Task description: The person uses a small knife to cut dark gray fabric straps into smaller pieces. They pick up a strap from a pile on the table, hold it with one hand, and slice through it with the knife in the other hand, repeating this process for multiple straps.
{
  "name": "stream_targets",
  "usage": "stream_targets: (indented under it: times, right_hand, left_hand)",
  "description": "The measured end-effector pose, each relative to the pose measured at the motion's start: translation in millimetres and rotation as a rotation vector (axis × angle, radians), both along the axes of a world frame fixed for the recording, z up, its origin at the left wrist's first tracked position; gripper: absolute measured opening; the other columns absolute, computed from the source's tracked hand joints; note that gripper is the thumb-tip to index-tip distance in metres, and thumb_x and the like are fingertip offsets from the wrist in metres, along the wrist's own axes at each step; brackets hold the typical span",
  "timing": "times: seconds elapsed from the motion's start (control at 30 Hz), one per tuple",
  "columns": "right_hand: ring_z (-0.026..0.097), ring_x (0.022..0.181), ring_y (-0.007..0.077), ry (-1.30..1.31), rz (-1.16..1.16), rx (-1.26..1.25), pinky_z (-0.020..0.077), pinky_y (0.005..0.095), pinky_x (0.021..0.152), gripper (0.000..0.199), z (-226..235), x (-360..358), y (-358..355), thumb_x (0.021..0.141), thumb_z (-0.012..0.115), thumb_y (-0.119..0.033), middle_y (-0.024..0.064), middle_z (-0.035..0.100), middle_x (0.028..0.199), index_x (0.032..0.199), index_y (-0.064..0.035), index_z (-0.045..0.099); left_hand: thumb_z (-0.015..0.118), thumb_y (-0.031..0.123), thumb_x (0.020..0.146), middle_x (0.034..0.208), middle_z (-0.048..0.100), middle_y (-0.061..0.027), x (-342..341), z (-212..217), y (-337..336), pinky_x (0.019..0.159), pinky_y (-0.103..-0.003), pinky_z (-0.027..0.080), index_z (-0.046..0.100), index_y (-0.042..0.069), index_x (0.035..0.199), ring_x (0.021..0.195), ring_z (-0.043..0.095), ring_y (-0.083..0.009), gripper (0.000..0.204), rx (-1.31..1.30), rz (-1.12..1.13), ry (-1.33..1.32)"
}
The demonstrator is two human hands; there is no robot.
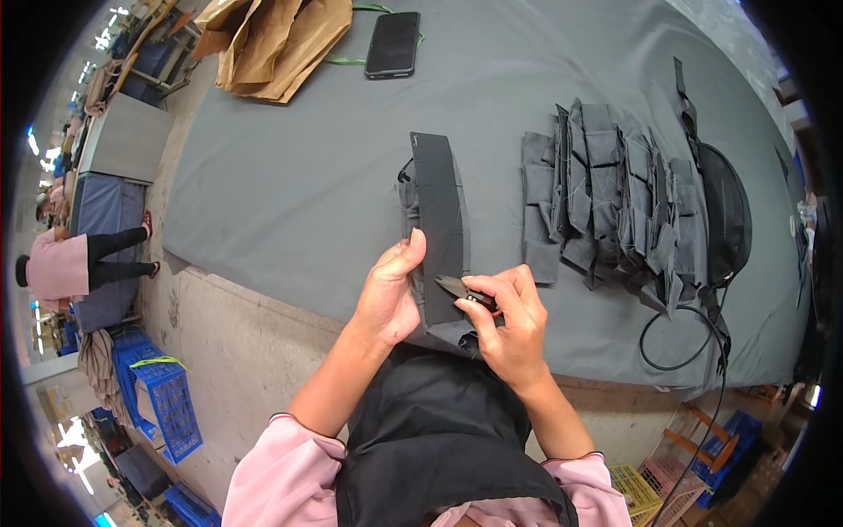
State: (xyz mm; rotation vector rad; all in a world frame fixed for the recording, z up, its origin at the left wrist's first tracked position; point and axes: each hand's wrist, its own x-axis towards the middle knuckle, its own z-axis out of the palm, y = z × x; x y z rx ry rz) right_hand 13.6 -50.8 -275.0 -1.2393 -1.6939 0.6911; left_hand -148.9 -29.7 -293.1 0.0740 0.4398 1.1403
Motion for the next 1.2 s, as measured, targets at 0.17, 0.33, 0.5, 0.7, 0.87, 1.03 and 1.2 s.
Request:
stream_targets:
  times: [0.17,0.33,0.5,0.7,0.87,1.03,1.2]
  right_hand:
    - [0.053,0.062,0.0202,0.034,0.012,0.010,0.0418,0.0306,0.056,0.022,0.1,-4.4,1.9,0.069,0.074,-0.005,0.0049,0.054,0.072,0.089,-0.0057,0.066]
    - [0.053,0.060,0.0185,-0.029,-0.011,0.127,0.0398,0.0298,0.054,0.021,-5.2,-3.1,0.1,0.068,0.074,-0.005,0.0032,0.054,0.069,0.088,-0.0064,0.067]
    - [0.053,0.059,0.0179,0.016,-0.030,0.104,0.0399,0.0300,0.055,0.019,-5.3,1.3,-6.0,0.068,0.074,-0.004,0.0031,0.055,0.068,0.086,-0.0054,0.067]
    - [0.053,0.061,0.0158,0.035,-0.100,0.055,0.0448,0.0273,0.057,0.021,-5.2,13.3,-9.2,0.070,0.074,-0.001,0.0045,0.054,0.073,0.089,-0.0038,0.066]
    - [0.054,0.062,0.0135,0.035,-0.112,-0.022,0.0491,0.0234,0.057,0.022,-11.3,21.2,-10.9,0.072,0.073,-0.002,0.0064,0.054,0.080,0.092,-0.0027,0.064]
    - [0.053,0.061,0.0146,0.031,-0.041,0.068,0.0467,0.0248,0.048,0.022,-11.3,19.9,-7.1,0.071,0.073,-0.002,0.0052,0.054,0.076,0.091,-0.0039,0.065]
    - [0.052,0.060,0.0152,0.065,-0.033,0.064,0.0449,0.0253,0.047,0.023,-7.1,19.1,-9.8,0.069,0.074,-0.002,0.0047,0.054,0.074,0.090,-0.0046,0.065]
  left_hand:
    - [0.040,0.028,0.099,0.109,0.062,-0.0116,-1.4,-6.3,-1.9,0.082,-0.039,0.054,0.052,0.001,0.116,0.097,0.063,-0.0232,0.035,-0.002,0.017,0.020]
    - [0.040,0.029,0.099,0.110,0.062,-0.0121,-0.5,-2.8,-3.0,0.084,-0.039,0.053,0.052,0.000,0.118,0.099,0.063,-0.0238,0.036,0.016,0.000,-0.044]
    - [0.038,0.031,0.099,0.118,0.057,-0.0155,4.0,3.8,-2.4,0.086,-0.039,0.053,0.049,-0.001,0.122,0.103,0.061,-0.0246,0.040,-0.011,0.011,0.100]
    - [0.037,0.032,0.099,0.123,0.053,-0.0200,5.6,17.4,-0.7,0.089,-0.039,0.051,0.046,-0.005,0.125,0.105,0.059,-0.0276,0.046,0.035,0.016,0.319]
    - [0.036,0.033,0.100,0.125,0.052,-0.0206,2.9,16.2,-0.6,0.089,-0.040,0.052,0.045,-0.006,0.125,0.105,0.059,-0.0295,0.048,0.025,0.009,0.321]
    - [0.035,0.032,0.100,0.120,0.055,-0.0198,3.7,17.6,-0.8,0.086,-0.039,0.054,0.047,-0.004,0.122,0.103,0.060,-0.0281,0.045,-0.053,0.025,0.276]
    - [0.039,0.031,0.099,0.115,0.059,-0.0192,1.1,15.1,-3.3,0.081,-0.035,0.054,0.052,-0.003,0.118,0.100,0.061,-0.0250,0.041,-0.028,0.003,0.231]
